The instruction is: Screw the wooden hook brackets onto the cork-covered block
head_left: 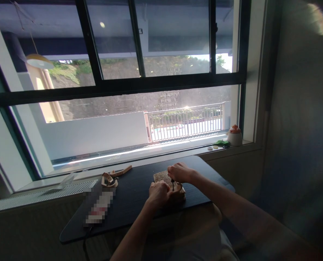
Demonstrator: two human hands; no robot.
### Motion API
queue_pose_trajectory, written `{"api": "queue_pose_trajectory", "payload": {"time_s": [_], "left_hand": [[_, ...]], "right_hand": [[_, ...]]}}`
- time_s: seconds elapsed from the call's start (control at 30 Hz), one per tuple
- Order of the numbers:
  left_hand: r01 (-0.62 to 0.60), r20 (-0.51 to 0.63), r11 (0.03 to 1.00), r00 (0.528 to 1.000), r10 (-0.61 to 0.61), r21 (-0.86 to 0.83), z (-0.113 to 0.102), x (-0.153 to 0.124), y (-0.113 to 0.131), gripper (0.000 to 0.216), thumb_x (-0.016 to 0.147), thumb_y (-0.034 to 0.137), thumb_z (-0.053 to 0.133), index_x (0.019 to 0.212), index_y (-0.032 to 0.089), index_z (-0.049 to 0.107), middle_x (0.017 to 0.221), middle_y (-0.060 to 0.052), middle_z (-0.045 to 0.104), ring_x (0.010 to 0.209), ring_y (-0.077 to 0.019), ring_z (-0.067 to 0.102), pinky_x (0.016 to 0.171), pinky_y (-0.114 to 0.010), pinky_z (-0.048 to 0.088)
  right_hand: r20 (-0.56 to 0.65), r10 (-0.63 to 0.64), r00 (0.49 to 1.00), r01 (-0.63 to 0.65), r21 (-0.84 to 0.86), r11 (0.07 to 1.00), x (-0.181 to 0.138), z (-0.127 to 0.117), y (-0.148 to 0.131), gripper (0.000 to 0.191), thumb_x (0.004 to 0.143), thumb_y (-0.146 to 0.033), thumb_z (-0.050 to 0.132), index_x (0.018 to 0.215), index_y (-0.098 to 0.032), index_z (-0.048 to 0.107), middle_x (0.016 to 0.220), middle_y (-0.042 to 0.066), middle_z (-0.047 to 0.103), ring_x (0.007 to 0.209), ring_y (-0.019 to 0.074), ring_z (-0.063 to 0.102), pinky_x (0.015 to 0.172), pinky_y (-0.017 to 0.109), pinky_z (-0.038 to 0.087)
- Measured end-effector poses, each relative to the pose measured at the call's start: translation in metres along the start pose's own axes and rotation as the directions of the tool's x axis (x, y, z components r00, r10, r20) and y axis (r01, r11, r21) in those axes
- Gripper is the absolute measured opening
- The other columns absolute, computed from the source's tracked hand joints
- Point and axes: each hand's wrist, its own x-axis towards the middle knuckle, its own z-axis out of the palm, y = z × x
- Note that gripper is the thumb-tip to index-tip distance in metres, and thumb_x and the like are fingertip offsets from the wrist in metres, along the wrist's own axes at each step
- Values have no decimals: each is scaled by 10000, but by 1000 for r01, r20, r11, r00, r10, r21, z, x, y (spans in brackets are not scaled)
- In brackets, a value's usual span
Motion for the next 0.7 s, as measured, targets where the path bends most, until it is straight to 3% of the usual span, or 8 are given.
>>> {"api": "queue_pose_trajectory", "payload": {"time_s": [0.33,0.53,0.7], "left_hand": [[10,14,1000,1000,-10,-5,-2,0,2,291,784,432,460,742,258,691,822,-31,675,825,-196,593,785,-326,344],[-16,-20,1000,1000,16,-6,4,3,-3,251,772,423,491,782,268,688,877,-35,659,860,-215,585,778,-348,349],[-33,-30,999,999,33,0,5,2,-4,279,796,422,450,758,271,682,834,-20,659,827,-199,583,769,-333,344]], "right_hand": [[7,149,989,-149,59,987,15,11,2,386,863,-319,312,968,-135,635,940,165,666,859,258,623,653,328,450],[44,62,997,-65,54,996,4,3,8,350,833,-349,359,868,-174,661,897,129,682,798,233,632,617,296,437],[-44,-57,997,58,28,998,-5,3,0,358,870,-364,324,975,-193,620,881,114,682,819,233,624,671,305,422]]}}
